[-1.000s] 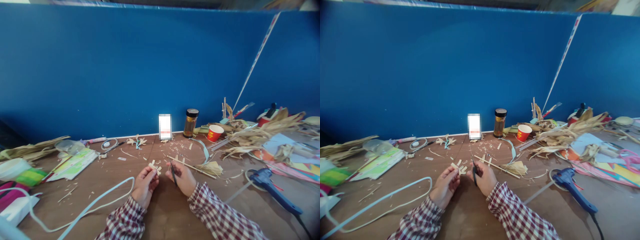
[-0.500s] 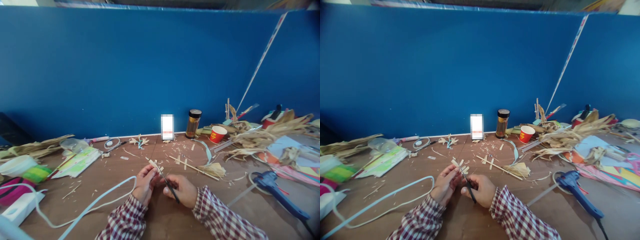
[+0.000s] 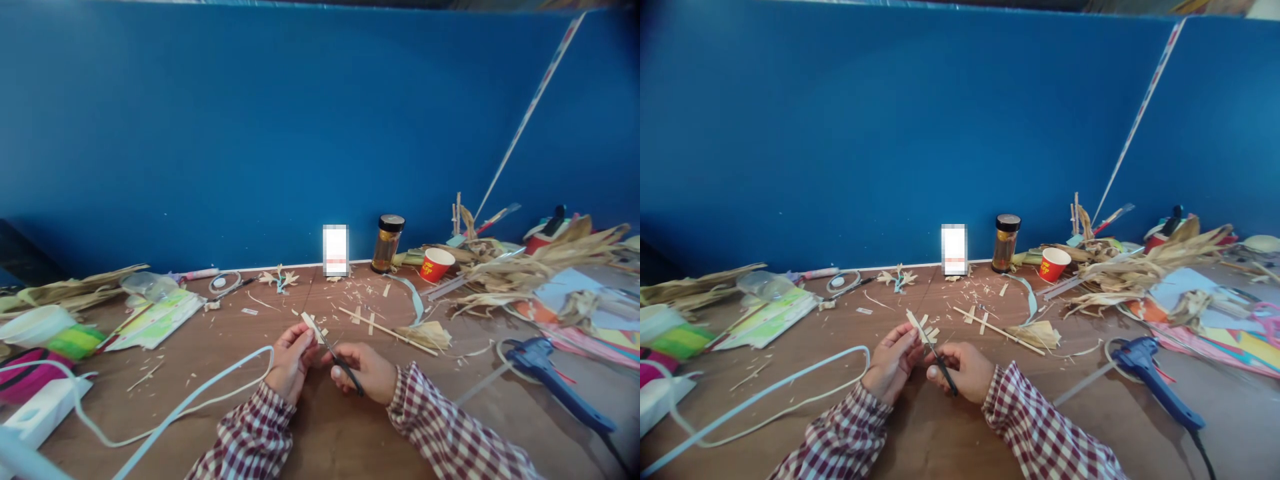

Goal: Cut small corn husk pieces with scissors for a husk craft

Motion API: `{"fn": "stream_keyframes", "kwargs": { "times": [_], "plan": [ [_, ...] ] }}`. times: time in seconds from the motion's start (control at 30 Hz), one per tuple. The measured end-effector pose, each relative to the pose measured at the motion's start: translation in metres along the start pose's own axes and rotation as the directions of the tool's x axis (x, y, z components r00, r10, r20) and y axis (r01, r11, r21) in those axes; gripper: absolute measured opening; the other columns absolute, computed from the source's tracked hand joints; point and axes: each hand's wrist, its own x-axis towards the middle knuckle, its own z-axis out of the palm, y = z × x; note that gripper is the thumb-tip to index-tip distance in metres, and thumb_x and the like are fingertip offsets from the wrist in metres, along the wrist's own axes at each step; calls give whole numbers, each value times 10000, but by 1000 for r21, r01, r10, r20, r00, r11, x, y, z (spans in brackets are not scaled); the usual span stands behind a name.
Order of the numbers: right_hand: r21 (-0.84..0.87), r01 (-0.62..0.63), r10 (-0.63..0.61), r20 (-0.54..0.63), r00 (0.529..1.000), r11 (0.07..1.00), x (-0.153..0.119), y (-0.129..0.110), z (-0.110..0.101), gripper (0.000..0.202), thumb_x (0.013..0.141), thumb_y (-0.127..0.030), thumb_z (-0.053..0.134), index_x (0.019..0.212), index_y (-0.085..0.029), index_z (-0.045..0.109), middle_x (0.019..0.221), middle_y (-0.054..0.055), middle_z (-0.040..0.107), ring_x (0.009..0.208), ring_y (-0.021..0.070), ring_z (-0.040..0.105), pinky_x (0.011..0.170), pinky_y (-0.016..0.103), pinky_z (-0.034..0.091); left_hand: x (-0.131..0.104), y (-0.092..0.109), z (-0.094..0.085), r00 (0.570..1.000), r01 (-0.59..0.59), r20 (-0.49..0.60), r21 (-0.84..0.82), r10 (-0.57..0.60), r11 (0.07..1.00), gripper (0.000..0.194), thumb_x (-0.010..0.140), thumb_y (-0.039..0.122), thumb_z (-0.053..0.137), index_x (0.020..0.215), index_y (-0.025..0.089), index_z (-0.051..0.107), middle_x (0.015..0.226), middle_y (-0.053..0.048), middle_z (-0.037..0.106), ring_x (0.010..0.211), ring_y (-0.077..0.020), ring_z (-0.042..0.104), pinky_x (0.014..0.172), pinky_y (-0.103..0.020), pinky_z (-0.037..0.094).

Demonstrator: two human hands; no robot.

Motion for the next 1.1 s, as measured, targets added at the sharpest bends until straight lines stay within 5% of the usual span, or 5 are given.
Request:
{"fn": "stream_keyframes", "kwargs": {
  "times": [1.1],
  "plan": [
    [12,-67,68,-20,998,998,-1,-5,0,441,683,-448,638,990,-134,592,586,-24,540,493,78,507,478,198,425,-2,3,3,999,28,-22,14,-27,1000,164,605,98,720,718,108,602,587,-2,615,523,-71,579,505,-147,510]
  ]
}}
